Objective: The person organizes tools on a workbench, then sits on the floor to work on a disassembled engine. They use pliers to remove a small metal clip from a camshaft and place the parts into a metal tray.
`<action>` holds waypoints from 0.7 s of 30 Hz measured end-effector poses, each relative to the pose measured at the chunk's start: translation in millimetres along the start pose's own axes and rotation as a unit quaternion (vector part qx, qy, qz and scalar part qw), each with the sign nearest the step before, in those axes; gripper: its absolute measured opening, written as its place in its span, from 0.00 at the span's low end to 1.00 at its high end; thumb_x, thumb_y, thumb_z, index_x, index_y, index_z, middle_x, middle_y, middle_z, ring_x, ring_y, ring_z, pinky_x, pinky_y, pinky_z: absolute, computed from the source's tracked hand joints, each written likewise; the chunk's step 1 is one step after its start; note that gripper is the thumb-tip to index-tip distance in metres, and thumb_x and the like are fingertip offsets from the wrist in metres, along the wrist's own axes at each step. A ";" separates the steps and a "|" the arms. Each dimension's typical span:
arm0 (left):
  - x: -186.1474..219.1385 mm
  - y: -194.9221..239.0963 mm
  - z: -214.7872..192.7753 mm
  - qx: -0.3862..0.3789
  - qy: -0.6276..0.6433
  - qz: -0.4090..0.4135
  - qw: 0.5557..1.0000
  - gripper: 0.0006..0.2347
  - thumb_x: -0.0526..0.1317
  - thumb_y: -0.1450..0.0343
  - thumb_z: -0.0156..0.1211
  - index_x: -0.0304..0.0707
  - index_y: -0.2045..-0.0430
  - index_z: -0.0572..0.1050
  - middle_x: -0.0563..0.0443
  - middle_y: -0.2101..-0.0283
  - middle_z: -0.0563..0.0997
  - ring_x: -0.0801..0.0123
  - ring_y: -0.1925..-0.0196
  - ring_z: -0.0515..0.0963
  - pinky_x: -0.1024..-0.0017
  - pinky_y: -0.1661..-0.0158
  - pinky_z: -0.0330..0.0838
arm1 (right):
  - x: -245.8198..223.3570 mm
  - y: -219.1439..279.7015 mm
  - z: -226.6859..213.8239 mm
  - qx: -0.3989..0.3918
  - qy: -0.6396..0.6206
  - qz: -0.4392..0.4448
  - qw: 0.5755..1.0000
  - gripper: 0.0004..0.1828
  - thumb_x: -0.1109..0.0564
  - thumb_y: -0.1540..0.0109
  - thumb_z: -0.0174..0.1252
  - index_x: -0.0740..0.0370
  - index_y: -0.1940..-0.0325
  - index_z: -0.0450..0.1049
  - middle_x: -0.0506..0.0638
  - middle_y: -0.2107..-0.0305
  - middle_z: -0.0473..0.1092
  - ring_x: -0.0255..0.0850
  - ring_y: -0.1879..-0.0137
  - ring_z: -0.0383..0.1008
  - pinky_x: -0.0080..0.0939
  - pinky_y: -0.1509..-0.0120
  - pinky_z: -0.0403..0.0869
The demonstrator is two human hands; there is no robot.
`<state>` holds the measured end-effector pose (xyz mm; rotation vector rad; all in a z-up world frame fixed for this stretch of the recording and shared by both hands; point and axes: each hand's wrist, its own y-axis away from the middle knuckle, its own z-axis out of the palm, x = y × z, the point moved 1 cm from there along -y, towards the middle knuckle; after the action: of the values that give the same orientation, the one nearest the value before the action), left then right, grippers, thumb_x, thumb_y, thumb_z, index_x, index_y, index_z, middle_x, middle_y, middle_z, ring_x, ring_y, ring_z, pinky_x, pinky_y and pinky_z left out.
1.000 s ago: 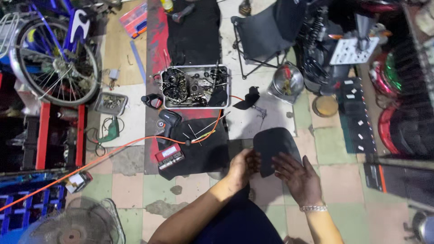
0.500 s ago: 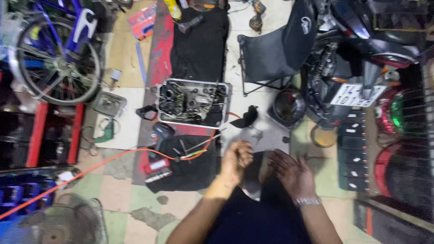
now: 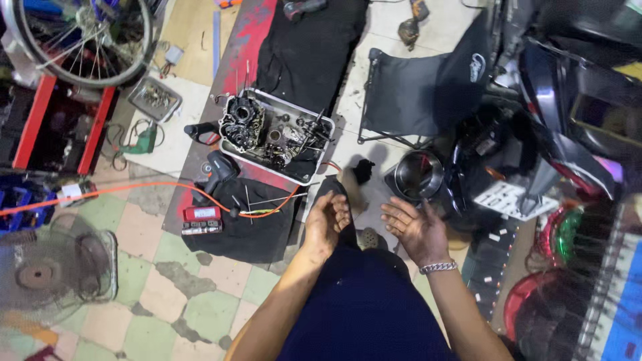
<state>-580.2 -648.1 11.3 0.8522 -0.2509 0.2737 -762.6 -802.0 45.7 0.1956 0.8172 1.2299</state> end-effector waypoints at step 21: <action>204.4 -293.2 160.5 0.107 0.156 0.067 0.980 0.13 0.48 0.27 0.55 0.37 0.70 0.77 0.49 0.70 0.79 0.65 0.68 0.78 0.67 0.62 0.73 | -280.2 -425.7 218.5 0.044 0.258 0.105 0.959 0.40 0.32 0.31 0.35 0.69 0.33 0.66 0.63 0.42 0.71 0.51 0.39 0.71 0.49 0.34 0.65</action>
<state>-307.9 -927.3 -26.8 0.9920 0.0153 0.5619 -326.3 -1141.0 92.7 0.0307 1.3319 1.4719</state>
